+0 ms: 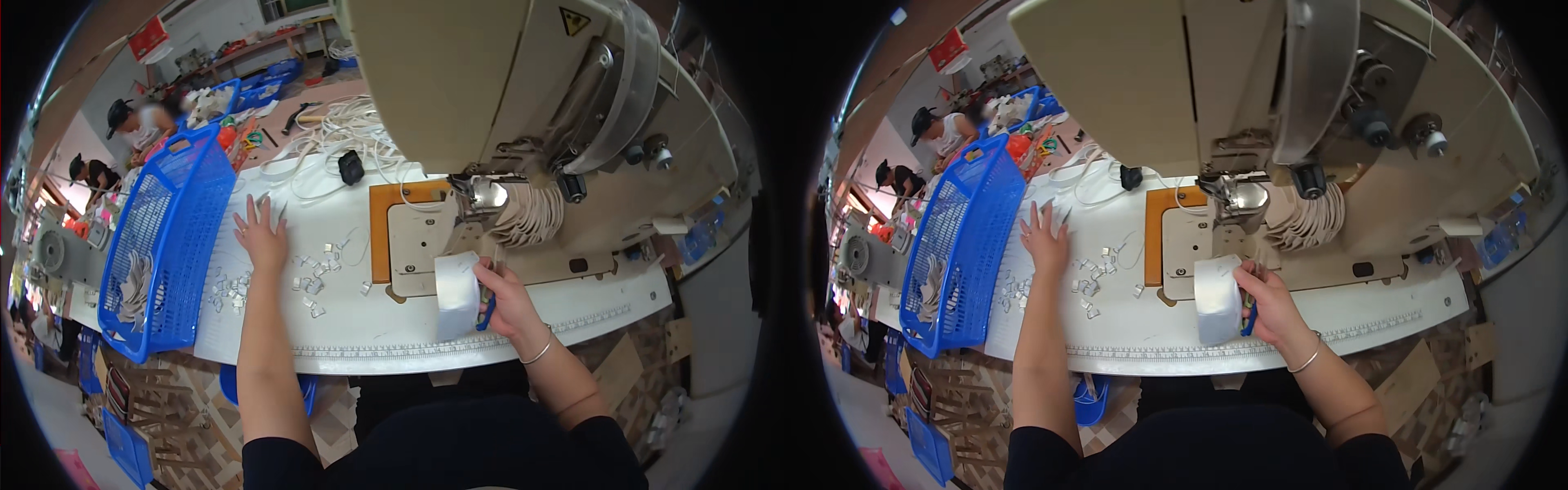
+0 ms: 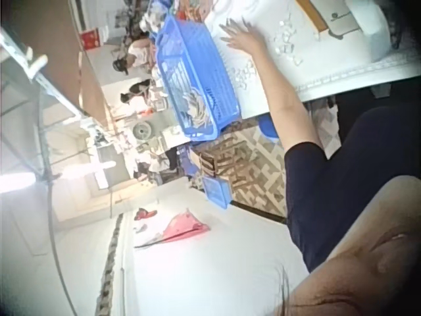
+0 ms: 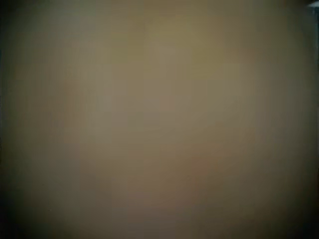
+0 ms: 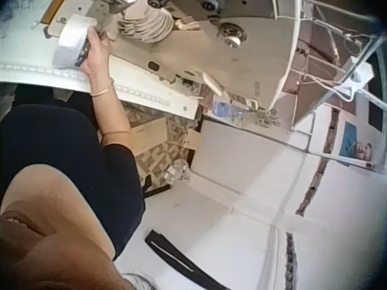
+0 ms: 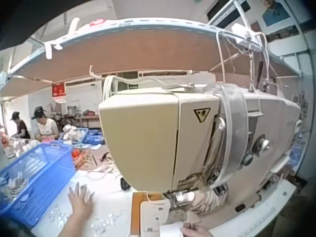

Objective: The person operates an industrial sewing machine to stitch small white fabric pieces, likely face masks. They repeatedly pick up pieces from a table, align them under the needle, sew them, and trim the excess thread with scissors before placing the finished items aside.

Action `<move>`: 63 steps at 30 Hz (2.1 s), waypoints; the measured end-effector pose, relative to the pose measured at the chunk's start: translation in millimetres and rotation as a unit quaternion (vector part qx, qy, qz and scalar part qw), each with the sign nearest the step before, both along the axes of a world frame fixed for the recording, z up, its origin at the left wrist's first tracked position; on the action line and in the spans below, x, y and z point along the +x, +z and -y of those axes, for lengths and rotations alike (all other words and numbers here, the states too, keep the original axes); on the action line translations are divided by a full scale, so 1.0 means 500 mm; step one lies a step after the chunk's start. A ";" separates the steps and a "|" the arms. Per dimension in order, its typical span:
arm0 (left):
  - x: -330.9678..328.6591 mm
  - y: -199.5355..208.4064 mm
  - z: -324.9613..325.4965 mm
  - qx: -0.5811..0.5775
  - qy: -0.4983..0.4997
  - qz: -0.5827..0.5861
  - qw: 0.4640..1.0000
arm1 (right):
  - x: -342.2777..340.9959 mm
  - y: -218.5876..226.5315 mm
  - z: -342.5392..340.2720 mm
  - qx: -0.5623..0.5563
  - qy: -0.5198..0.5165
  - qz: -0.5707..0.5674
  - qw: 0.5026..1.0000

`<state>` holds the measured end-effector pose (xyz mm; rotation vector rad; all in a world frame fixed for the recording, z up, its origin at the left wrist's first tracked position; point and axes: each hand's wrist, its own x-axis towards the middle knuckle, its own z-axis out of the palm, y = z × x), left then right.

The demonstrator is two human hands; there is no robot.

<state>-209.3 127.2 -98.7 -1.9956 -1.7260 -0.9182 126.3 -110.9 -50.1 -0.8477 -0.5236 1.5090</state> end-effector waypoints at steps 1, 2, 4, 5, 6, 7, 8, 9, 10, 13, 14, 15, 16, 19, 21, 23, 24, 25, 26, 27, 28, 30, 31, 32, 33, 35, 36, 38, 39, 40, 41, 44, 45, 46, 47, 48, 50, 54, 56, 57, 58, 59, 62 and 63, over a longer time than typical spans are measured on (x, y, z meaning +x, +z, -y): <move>0.013 0.012 0.010 0.056 -0.051 0.023 0.997 | -0.014 0.005 -0.002 -0.009 -0.026 0.002 1.000; 0.026 0.027 0.027 0.112 -0.098 0.048 0.988 | -0.030 0.014 -0.002 -0.019 -0.049 0.004 0.999; 0.105 0.067 0.119 -0.140 -0.248 0.283 0.916 | -0.041 0.010 0.001 -0.004 -0.073 -0.018 0.997; 0.136 0.050 0.158 -0.293 -0.318 0.468 0.771 | -0.045 0.007 0.001 0.002 -0.077 -0.053 0.996; 0.163 0.065 0.217 -0.399 -0.328 0.559 0.649 | -0.052 0.003 -0.001 0.006 -0.080 -0.089 0.993; 0.181 0.060 0.267 -0.487 -0.347 0.631 0.494 | -0.057 -0.004 -0.003 0.012 -0.082 -0.127 0.988; 0.202 0.060 0.314 -0.499 -0.371 0.671 0.403 | -0.049 -0.036 -0.001 0.038 -0.059 -0.186 0.980; 0.219 0.052 0.353 -0.501 -0.389 0.708 0.311 | -0.049 -0.041 0.006 0.003 -0.060 -0.169 0.984; 0.232 0.024 0.379 -0.480 -0.365 0.723 0.336 | -0.052 -0.040 0.013 -0.032 -0.062 -0.150 0.986; 0.235 0.019 0.409 -0.462 -0.347 0.693 0.432 | -0.023 -0.065 0.042 -0.022 -0.127 0.126 0.984; 0.225 0.024 0.410 -0.480 -0.369 0.626 0.491 | -0.029 -0.056 0.038 0.055 -0.221 0.278 0.933; 0.216 0.030 0.412 -0.495 -0.387 0.553 0.547 | -0.035 -0.035 0.039 0.135 -0.309 0.415 0.845; 0.213 0.043 0.420 -0.505 -0.414 0.548 0.523 | -0.041 -0.003 0.040 0.186 -0.208 0.510 0.814; 0.210 0.080 0.407 -0.516 -0.439 0.428 0.598 | -0.046 0.049 0.050 0.235 0.063 0.646 0.723; 0.197 0.081 0.356 -0.455 -0.445 0.456 0.622 | -0.039 0.037 0.043 0.150 0.216 0.606 0.750; 0.132 0.092 0.233 -0.210 -0.300 0.326 0.872 | -0.041 0.022 0.050 0.136 0.135 0.586 0.787; 0.072 0.082 0.168 -0.069 -0.233 0.235 0.941 | -0.040 0.022 0.050 0.114 0.118 0.546 0.822; 0.010 0.075 0.113 0.007 -0.140 0.147 0.979 | -0.038 0.019 0.046 0.094 0.104 0.501 0.854; -0.062 0.061 0.061 0.045 -0.079 0.050 0.995 | -0.033 0.022 0.045 0.077 0.111 0.492 0.860; -0.114 0.033 0.022 0.045 -0.027 -0.007 0.999 | -0.024 0.022 0.046 0.079 0.118 0.494 0.858; -0.151 0.023 -0.008 0.046 0.026 -0.067 0.996 | -0.014 0.014 0.047 0.081 0.123 0.493 0.858; -0.183 0.043 -0.027 -0.101 0.071 -0.100 0.987 | -0.006 0.003 0.049 0.077 0.127 0.487 0.860; -0.189 0.041 -0.029 -0.177 0.093 -0.113 0.973 | -0.007 0.001 0.051 0.071 0.125 0.490 0.860; -0.191 0.039 -0.031 -0.116 0.076 -0.088 0.986 | -0.008 0.000 0.051 0.066 0.123 0.493 0.859; -0.193 0.038 -0.032 -0.056 0.060 -0.062 0.995 | -0.008 -0.002 0.050 0.061 0.122 0.496 0.857; -0.181 0.044 -0.026 -0.009 -0.013 0.107 0.994 | -0.008 -0.013 0.050 0.067 0.119 0.493 0.859; -0.163 0.048 -0.027 -0.019 -0.069 0.246 0.967 | -0.008 -0.013 0.049 0.067 0.120 0.492 0.860; -0.141 0.038 -0.014 -0.070 -0.153 0.533 0.829 | -0.012 -0.010 0.050 0.060 0.137 0.486 0.861; -0.133 0.023 -0.016 -0.106 -0.184 0.667 0.714 | -0.017 -0.006 0.048 0.054 0.147 0.480 0.863; -0.129 0.009 -0.016 -0.133 -0.208 0.780 0.575 | -0.020 -0.003 0.047 0.051 0.158 0.476 0.864; -0.126 -0.003 -0.015 -0.155 -0.178 0.788 0.569 | -0.022 0.002 0.047 0.051 0.170 0.475 0.862; -0.121 -0.036 0.003 -0.186 -0.096 0.804 0.557 | -0.026 0.014 0.053 0.056 0.186 0.472 0.860; -0.122 -0.036 0.001 -0.184 -0.064 0.760 0.620 | -0.029 0.017 0.055 0.062 0.179 0.471 0.861; -0.105 -0.010 0.017 -0.184 -0.031 0.711 0.678 | -0.029 0.015 0.058 0.063 0.173 0.470 0.863; -0.100 0.003 0.031 -0.180 0.005 0.659 0.730 | -0.026 0.012 0.059 0.060 0.172 0.466 0.866; -0.100 0.003 0.031 -0.177 0.050 0.552 0.813 | -0.021 0.007 0.060 0.058 0.171 0.462 0.868; -0.098 0.009 0.023 -0.159 0.132 0.308 0.929 | -0.016 0.002 0.062 0.058 0.169 0.460 0.870; -0.053 0.030 0.006 -0.012 0.093 0.094 0.991 | -0.014 0.000 0.067 0.068 0.166 0.459 0.870; -0.031 0.039 -0.005 -0.056 0.071 -0.008 0.996 | -0.015 0.004 0.069 0.068 0.168 0.462 0.868; -0.028 0.038 -0.009 -0.105 0.077 -0.004 0.991 | -0.016 0.006 0.070 0.069 0.169 0.467 0.865; -0.018 0.035 -0.020 -0.153 0.078 0.001 0.985 | -0.014 0.009 0.071 0.069 0.165 0.474 0.862; -0.010 0.031 -0.032 -0.201 0.080 0.006 0.976 | -0.011 0.008 0.073 0.066 0.160 0.469 0.866; -0.013 -0.005 -0.070 -0.168 0.041 -0.042 0.984 | -0.006 0.000 0.075 0.052 0.156 0.456 0.875; -0.017 -0.019 -0.079 -0.146 0.033 -0.005 0.989 | -0.006 0.003 0.071 0.044 0.158 0.456 0.875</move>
